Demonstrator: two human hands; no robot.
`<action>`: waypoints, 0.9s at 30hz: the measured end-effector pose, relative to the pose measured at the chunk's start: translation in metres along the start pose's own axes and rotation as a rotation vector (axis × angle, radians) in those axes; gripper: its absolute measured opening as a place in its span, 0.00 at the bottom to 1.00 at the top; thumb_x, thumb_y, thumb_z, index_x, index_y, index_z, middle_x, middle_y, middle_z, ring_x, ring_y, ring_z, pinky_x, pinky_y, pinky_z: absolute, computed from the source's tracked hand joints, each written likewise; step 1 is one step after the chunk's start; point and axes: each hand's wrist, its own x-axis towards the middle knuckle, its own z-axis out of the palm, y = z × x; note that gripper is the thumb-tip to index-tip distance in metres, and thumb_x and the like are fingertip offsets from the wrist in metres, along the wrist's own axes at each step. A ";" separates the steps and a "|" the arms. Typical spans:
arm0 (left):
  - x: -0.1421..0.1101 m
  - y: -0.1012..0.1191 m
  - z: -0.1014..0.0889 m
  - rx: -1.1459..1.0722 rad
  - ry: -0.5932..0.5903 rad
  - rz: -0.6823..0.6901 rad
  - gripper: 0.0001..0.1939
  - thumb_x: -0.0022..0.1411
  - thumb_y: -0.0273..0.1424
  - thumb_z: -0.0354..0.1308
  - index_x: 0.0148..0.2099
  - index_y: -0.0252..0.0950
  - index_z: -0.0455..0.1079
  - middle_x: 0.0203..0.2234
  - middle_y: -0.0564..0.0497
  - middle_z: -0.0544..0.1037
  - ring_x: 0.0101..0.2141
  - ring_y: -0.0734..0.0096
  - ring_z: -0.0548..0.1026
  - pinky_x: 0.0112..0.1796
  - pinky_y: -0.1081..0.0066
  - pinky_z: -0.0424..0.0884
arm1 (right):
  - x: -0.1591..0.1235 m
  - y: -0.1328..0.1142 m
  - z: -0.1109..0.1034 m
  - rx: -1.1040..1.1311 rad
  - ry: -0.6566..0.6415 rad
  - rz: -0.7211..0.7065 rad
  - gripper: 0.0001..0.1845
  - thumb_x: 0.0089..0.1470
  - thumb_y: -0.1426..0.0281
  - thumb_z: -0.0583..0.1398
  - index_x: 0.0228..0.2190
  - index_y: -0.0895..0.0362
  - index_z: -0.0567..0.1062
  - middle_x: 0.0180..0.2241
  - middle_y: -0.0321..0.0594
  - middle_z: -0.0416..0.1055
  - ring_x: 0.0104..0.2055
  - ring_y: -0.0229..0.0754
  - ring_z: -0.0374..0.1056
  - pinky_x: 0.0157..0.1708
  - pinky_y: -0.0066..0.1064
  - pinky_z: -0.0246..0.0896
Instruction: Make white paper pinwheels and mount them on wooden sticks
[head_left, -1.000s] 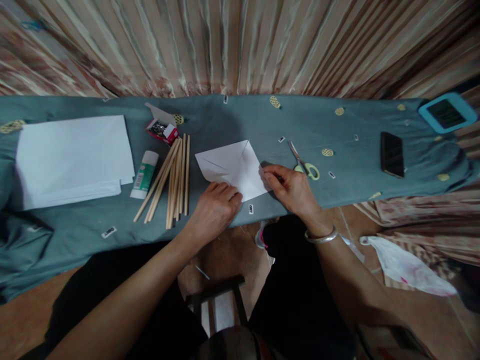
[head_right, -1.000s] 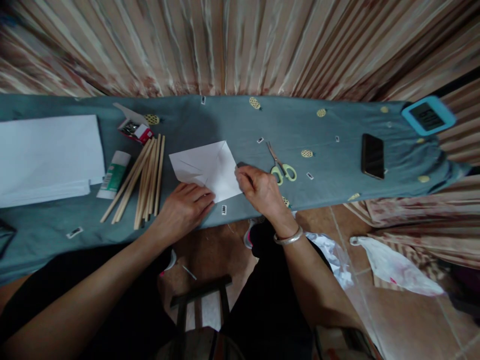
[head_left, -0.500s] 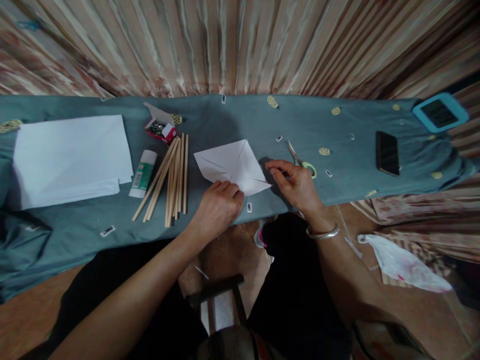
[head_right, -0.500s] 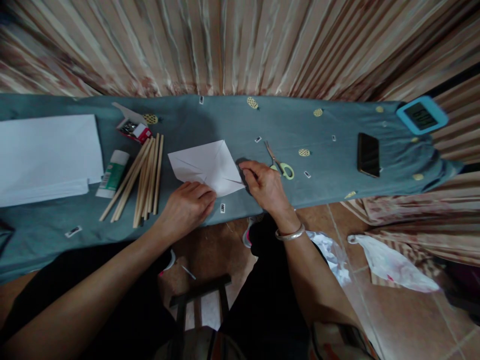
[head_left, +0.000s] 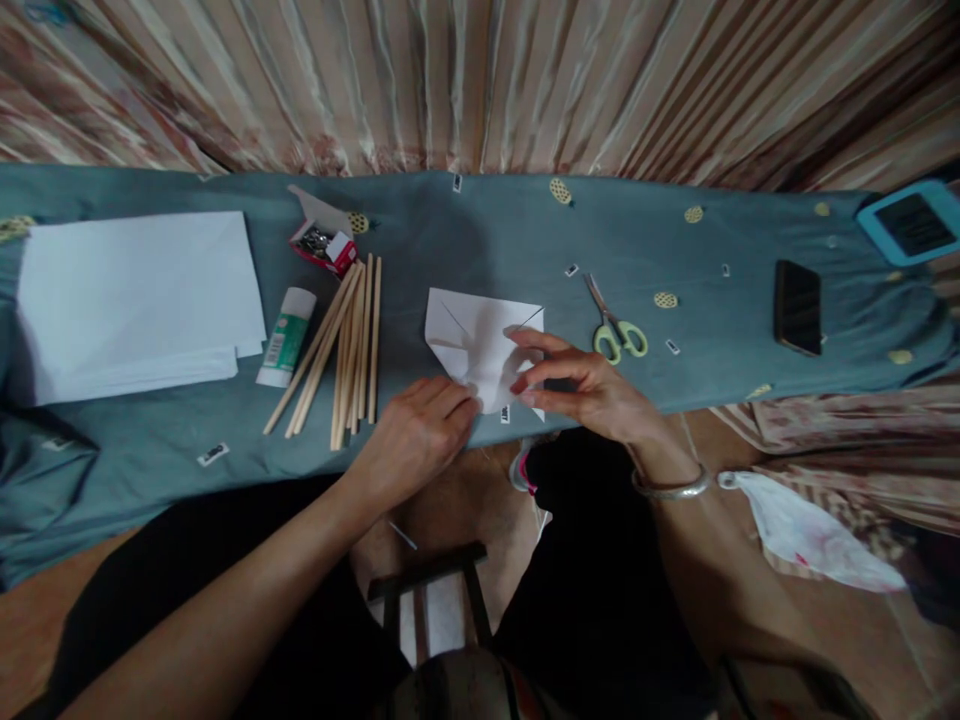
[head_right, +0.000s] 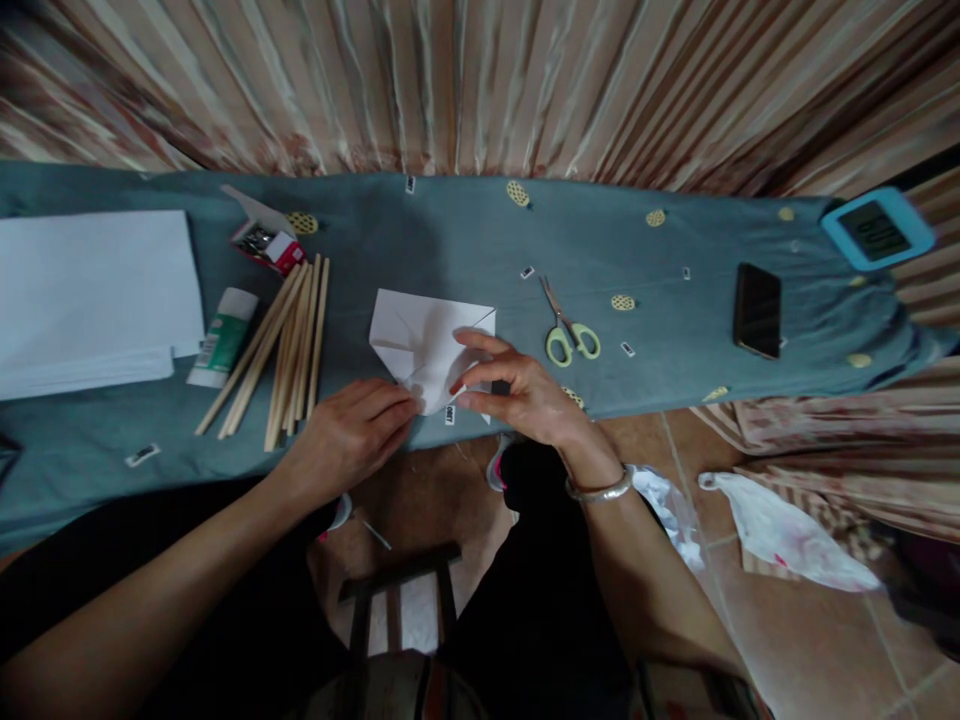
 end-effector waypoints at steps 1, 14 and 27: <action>0.001 0.000 0.000 -0.001 -0.005 -0.001 0.05 0.65 0.24 0.54 0.38 0.31 0.72 0.34 0.46 0.78 0.35 0.63 0.75 0.36 0.65 0.72 | 0.001 0.001 0.001 -0.003 0.014 0.000 0.05 0.50 0.63 0.67 0.31 0.48 0.82 0.61 0.36 0.65 0.63 0.48 0.61 0.63 0.44 0.54; 0.001 0.008 0.007 -0.063 0.030 -0.034 0.14 0.66 0.25 0.52 0.53 0.29 0.67 0.38 0.44 0.78 0.39 0.62 0.75 0.41 0.63 0.74 | 0.012 0.002 0.028 -0.437 0.287 -0.102 0.04 0.53 0.72 0.64 0.27 0.51 0.79 0.38 0.37 0.78 0.44 0.44 0.72 0.51 0.41 0.64; 0.002 0.009 0.013 -0.160 0.017 -0.066 0.11 0.64 0.23 0.53 0.48 0.27 0.71 0.39 0.42 0.77 0.40 0.61 0.73 0.42 0.62 0.75 | 0.015 -0.002 0.037 -0.567 0.338 -0.098 0.05 0.50 0.74 0.65 0.25 0.53 0.76 0.39 0.40 0.77 0.45 0.46 0.71 0.49 0.42 0.65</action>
